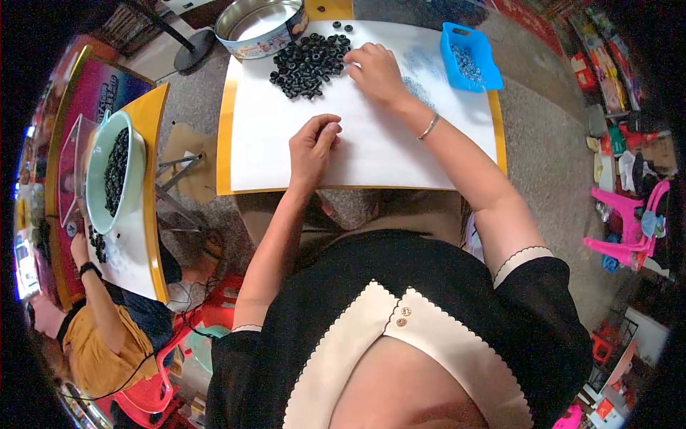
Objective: The person sorts and assembles small black plastic components by hand at a table.
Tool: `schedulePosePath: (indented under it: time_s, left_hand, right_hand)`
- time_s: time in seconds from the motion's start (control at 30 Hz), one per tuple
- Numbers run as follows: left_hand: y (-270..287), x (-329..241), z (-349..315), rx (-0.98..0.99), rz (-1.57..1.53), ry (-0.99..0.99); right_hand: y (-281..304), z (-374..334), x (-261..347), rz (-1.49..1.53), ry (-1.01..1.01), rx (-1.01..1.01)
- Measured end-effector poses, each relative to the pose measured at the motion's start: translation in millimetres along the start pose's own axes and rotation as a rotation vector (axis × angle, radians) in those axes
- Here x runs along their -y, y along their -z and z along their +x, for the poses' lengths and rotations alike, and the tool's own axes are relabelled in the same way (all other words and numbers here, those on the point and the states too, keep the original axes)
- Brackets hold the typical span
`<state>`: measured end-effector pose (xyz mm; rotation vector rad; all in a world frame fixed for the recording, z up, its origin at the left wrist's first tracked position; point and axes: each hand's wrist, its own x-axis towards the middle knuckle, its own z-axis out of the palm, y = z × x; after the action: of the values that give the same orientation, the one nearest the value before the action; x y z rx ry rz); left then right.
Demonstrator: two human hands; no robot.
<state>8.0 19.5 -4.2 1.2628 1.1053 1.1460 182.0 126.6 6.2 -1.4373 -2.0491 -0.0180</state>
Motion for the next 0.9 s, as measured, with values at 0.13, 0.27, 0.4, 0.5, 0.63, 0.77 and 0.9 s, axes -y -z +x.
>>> schedulePosePath:
  time_s: [0.13, 0.27, 0.4, 0.5, 0.63, 0.77, 0.9]
  left_hand:
    - [-2.7, -0.3, 0.0, 0.003, 0.013, 0.011]
    - [-2.8, -3.8, -1.9, 0.012, 0.039, 0.018]
    - [7.6, -2.7, 3.7, -0.029, -0.274, 0.147]
    - [3.7, -17.9, 10.7, -0.022, -0.52, 0.247]
    - [-4.8, -18.2, 10.8, 0.103, -0.726, 0.249]
    - [-3.6, -5.0, 7.2, 0.151, -0.87, 0.285]
    - [-7.6, -3.2, 0.5, 0.191, -0.974, 0.337]
  right_hand:
    - [-15.7, 6.7, -2.4, -0.039, 0.08, 0.017]
    - [-13.3, 1.2, -4.9, 0.064, 0.053, -0.021]
    - [22.7, -19.1, 25.5, 0.484, -0.114, 0.078]
    - [52.4, -42.8, 50.2, 0.653, -0.149, 0.086]
    - [61.0, -61.5, 65.3, 0.434, 0.03, -0.009]
    - [71.2, -75.8, 75.1, 0.467, -0.044, -0.075]
    - [89.9, -100.3, 48.0, 0.411, -0.202, -0.177]
